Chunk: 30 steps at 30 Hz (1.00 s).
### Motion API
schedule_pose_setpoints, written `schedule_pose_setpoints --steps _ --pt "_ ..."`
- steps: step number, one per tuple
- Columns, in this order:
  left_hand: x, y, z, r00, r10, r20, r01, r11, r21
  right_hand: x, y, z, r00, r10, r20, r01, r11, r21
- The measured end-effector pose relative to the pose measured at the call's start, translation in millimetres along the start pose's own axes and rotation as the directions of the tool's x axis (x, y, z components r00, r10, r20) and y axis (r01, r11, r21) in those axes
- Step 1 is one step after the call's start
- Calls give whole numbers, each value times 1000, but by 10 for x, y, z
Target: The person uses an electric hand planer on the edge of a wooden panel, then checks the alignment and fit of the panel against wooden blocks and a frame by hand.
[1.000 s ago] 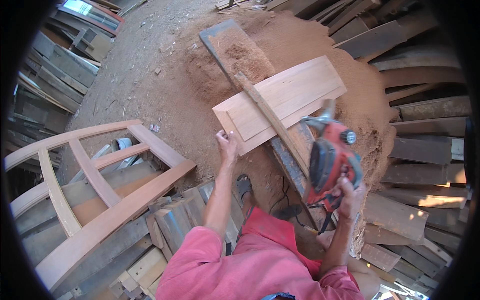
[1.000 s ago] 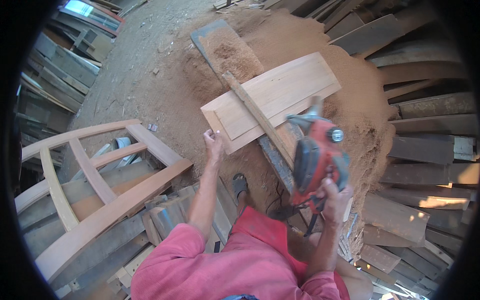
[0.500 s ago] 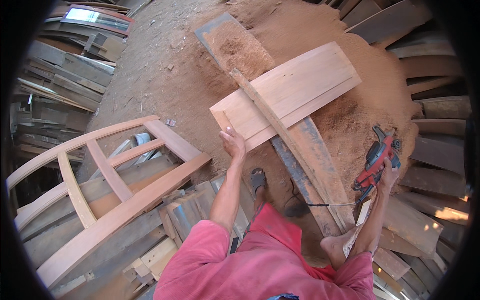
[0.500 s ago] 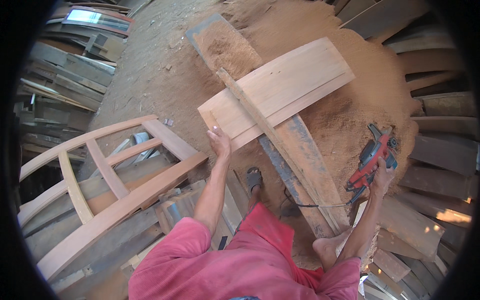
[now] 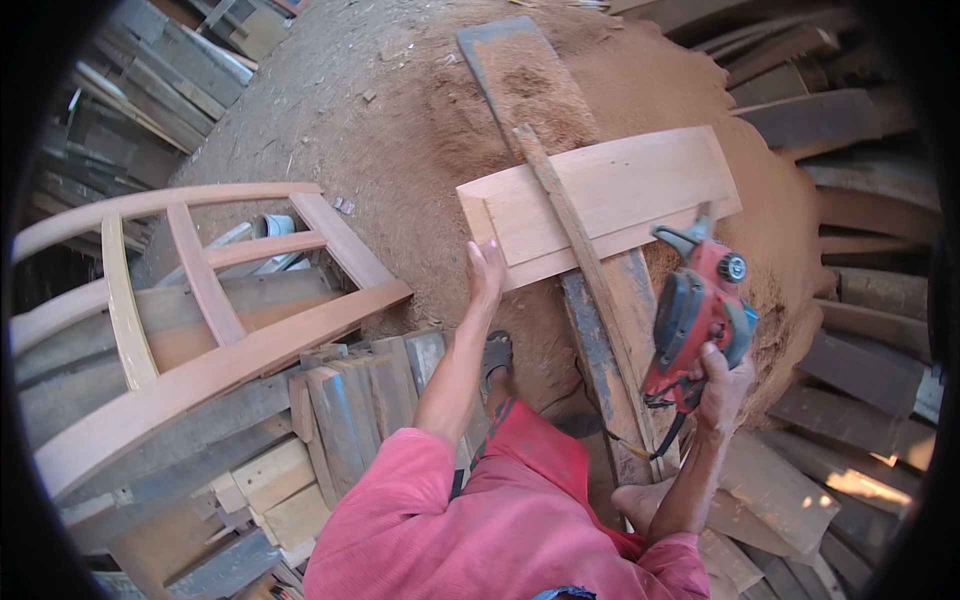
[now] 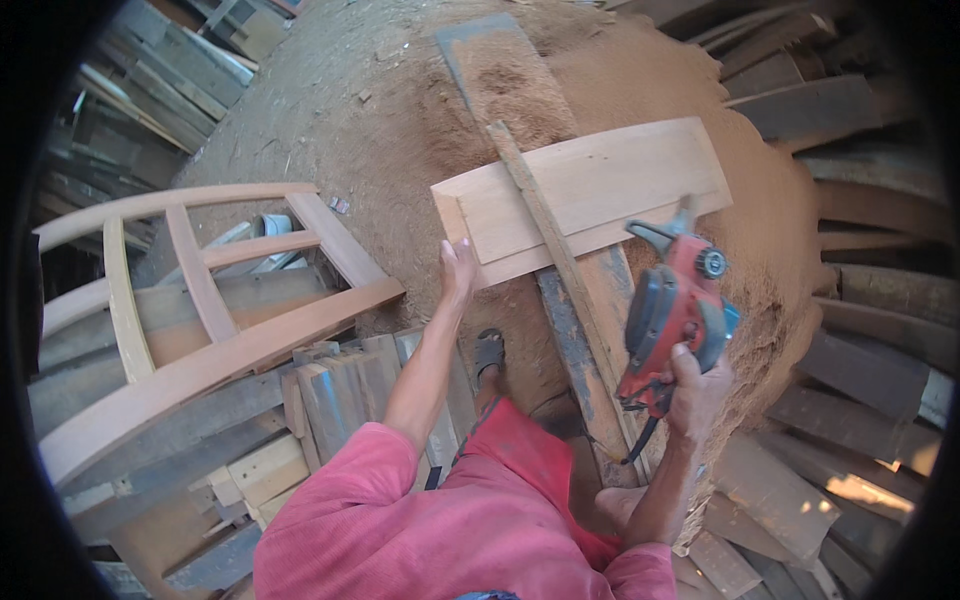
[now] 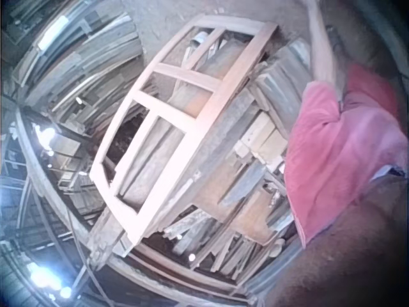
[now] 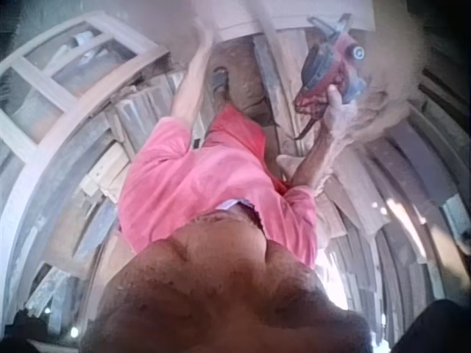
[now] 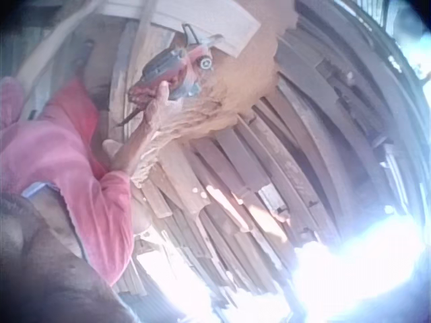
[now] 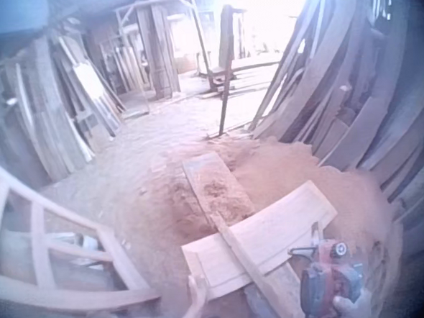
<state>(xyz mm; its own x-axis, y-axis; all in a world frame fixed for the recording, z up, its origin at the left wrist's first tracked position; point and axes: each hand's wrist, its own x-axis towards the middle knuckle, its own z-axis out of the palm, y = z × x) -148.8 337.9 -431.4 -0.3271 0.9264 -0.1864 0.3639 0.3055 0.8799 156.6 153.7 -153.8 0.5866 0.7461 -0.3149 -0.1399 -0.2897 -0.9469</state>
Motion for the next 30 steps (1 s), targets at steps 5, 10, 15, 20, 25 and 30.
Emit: schedule_pose_setpoints --steps 5,10,15,20,25,30 --pt "-963 -305 -684 823 -226 520 384 897 -218 -292 -29 853 976 107 189 -89 991 -98" --pt "-1669 -557 -1398 850 -354 390 446 877 -177 -618 20 1612 898 247 364 -181 962 -206" --pt "-1540 -57 -1908 937 -234 259 302 915 -266 -875 370 2049 832 227 506 -112 962 -247" --pt "-1243 402 -1913 961 45 271 4 984 -177 -833 604 2368 842 37 538 143 947 -289" --pt "-1043 439 -1603 963 8 268 11 998 -67 -631 907 2428 848 26 529 177 927 -330" --pt "-832 456 -1505 966 61 250 -62 998 -7 -441 1140 2452 852 74 519 122 935 -334"
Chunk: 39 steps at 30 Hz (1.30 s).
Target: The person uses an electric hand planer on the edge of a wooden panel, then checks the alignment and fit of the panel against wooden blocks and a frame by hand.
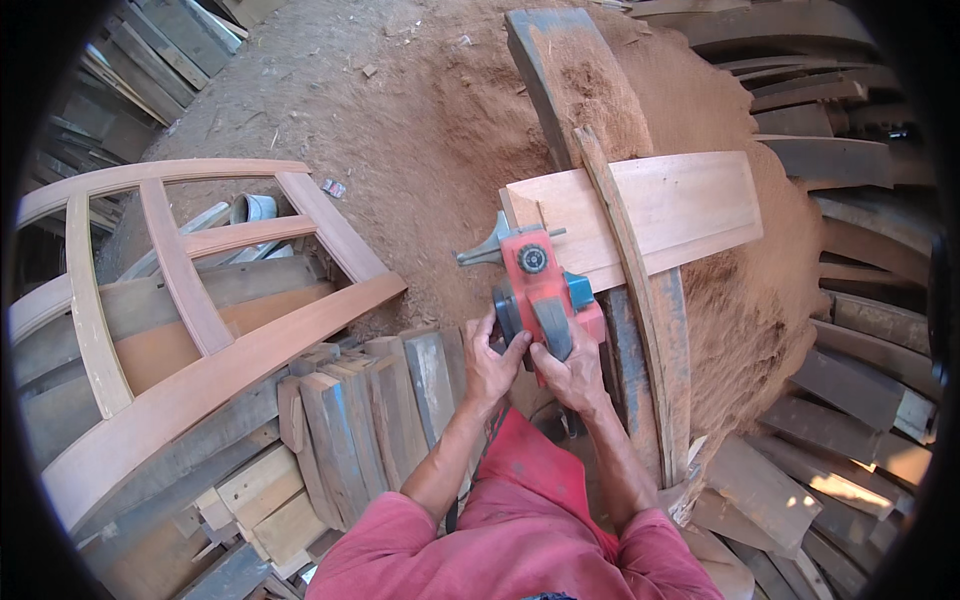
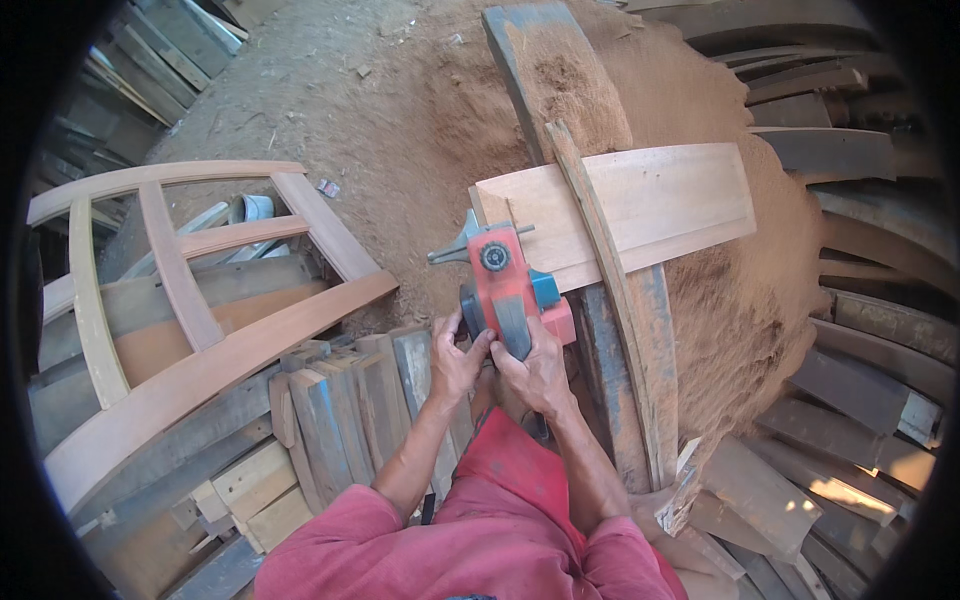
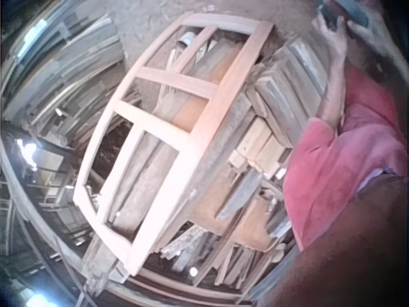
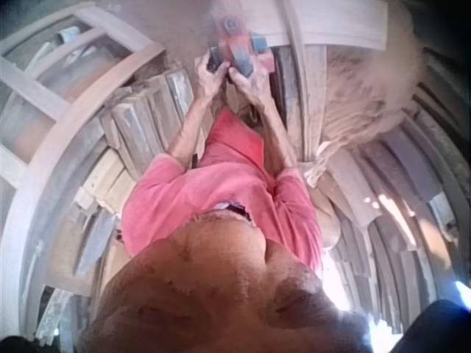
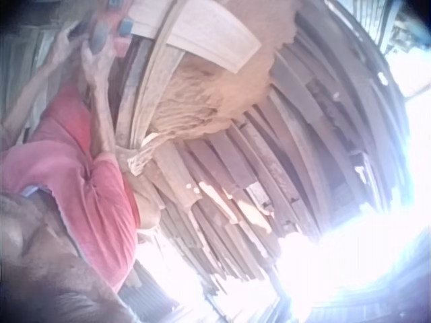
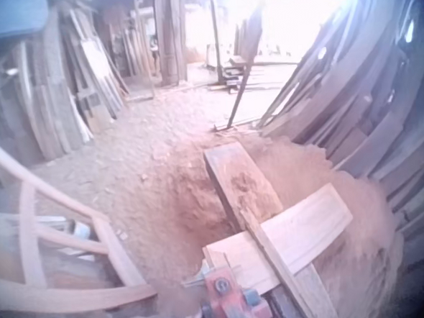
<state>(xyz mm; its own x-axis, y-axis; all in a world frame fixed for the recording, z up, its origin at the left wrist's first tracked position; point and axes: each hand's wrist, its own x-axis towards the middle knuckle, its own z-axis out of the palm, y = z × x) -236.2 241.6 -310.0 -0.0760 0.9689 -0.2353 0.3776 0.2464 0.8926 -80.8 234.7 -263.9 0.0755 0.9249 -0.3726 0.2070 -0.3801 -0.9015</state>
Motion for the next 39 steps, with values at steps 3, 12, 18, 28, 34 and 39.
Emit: schedule_pose_setpoints --steps 3,12,18,28,34,39 --pt "173 61 -32 1000 1 -7 -1 1000 -5 129 -194 35 1000 -25 -13 25 1000 -13" --pt "831 94 -71 998 18 -68 -19 1000 -14 746 -474 117 972 -229 -42 223 967 -125" --pt "1513 48 -117 997 7 -80 -14 997 -78 1333 -679 202 946 -324 -14 321 942 -93" --pt "767 -338 -712 924 -86 -372 -37 950 -311 551 -596 417 939 -329 104 329 944 15" --pt "553 -625 -919 908 30 -419 -14 999 41 -197 -404 251 926 136 353 -131 991 -37" --pt "876 -480 -716 918 92 -387 -141 985 -101 -634 -313 -158 967 73 246 -84 996 36"
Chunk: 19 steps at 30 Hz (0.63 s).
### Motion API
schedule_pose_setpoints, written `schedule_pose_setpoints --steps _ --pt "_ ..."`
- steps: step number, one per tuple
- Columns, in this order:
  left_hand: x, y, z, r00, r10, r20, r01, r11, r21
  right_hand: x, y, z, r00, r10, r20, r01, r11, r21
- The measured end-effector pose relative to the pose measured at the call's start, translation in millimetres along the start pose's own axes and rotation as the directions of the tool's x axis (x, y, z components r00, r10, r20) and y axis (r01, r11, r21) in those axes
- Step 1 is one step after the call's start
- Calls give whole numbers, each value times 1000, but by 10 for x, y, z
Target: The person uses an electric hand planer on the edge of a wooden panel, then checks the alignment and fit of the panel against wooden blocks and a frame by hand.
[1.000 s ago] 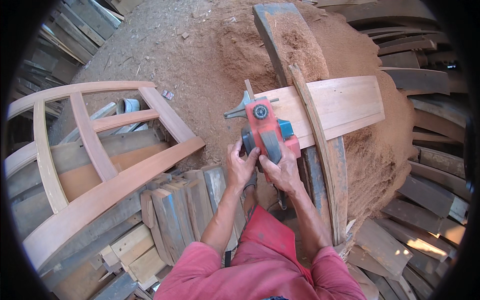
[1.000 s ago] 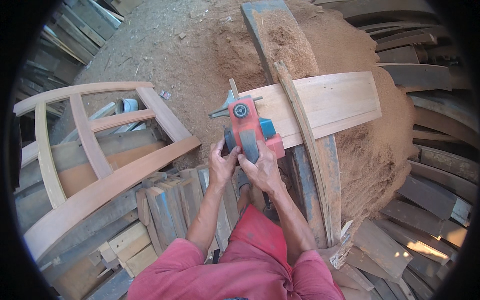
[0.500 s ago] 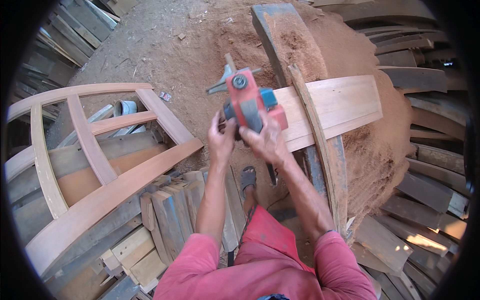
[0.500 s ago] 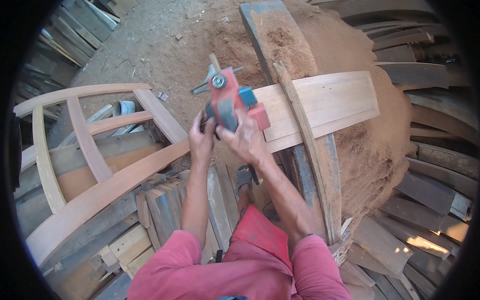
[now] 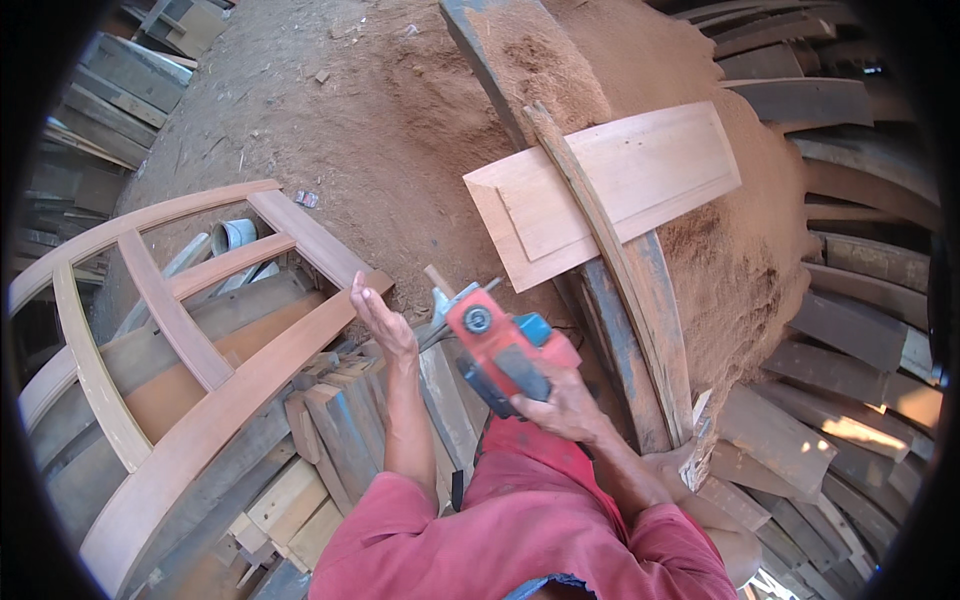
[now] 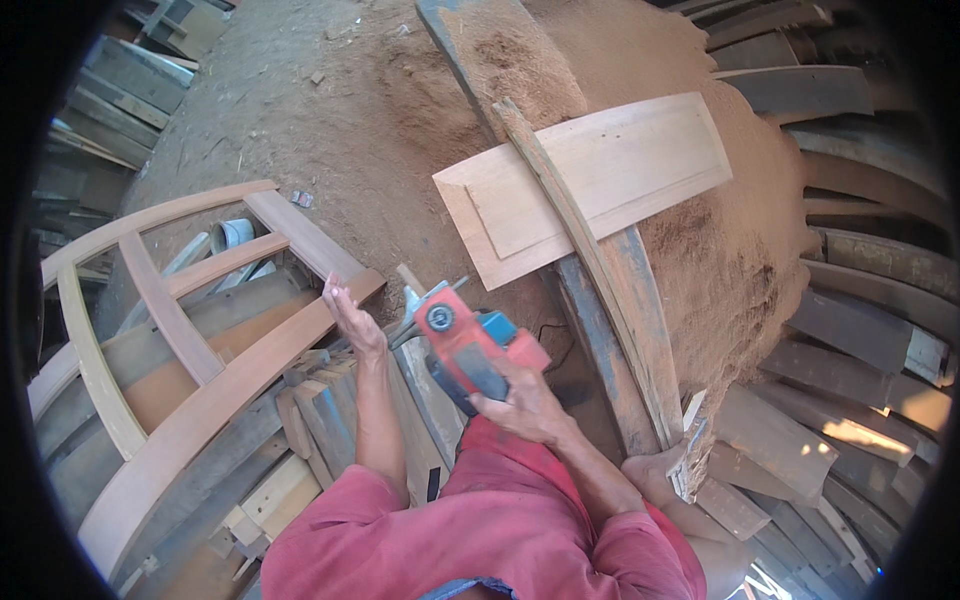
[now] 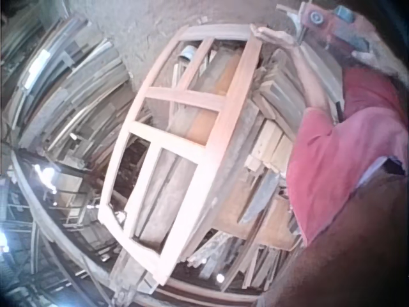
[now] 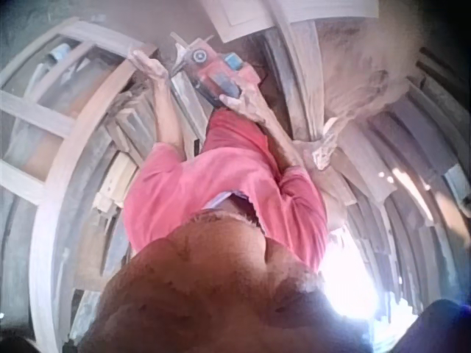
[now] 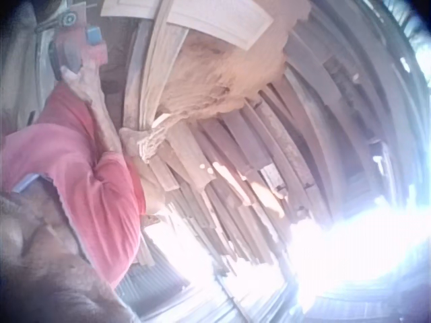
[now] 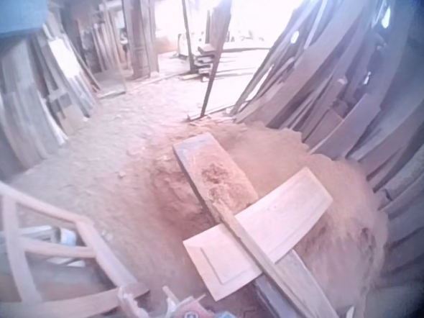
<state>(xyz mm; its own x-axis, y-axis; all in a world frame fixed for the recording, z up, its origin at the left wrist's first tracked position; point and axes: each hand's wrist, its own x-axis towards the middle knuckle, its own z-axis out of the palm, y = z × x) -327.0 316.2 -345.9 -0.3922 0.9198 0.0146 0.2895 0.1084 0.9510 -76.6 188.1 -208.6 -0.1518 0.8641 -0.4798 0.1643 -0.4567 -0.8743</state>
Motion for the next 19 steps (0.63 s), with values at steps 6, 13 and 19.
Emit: schedule_pose_setpoints --steps 6,13,19 --pt "-20 -234 699 921 -367 132 389 894 -223 -781 -240 -712 887 240 -394 -144 955 259" --pt "-155 -332 1848 849 -376 371 457 875 -159 -1163 -57 -1854 526 82 -847 289 919 268" --pt "-118 -355 2069 850 -386 359 387 919 72 -1265 1113 -3175 379 202 -903 300 896 326"
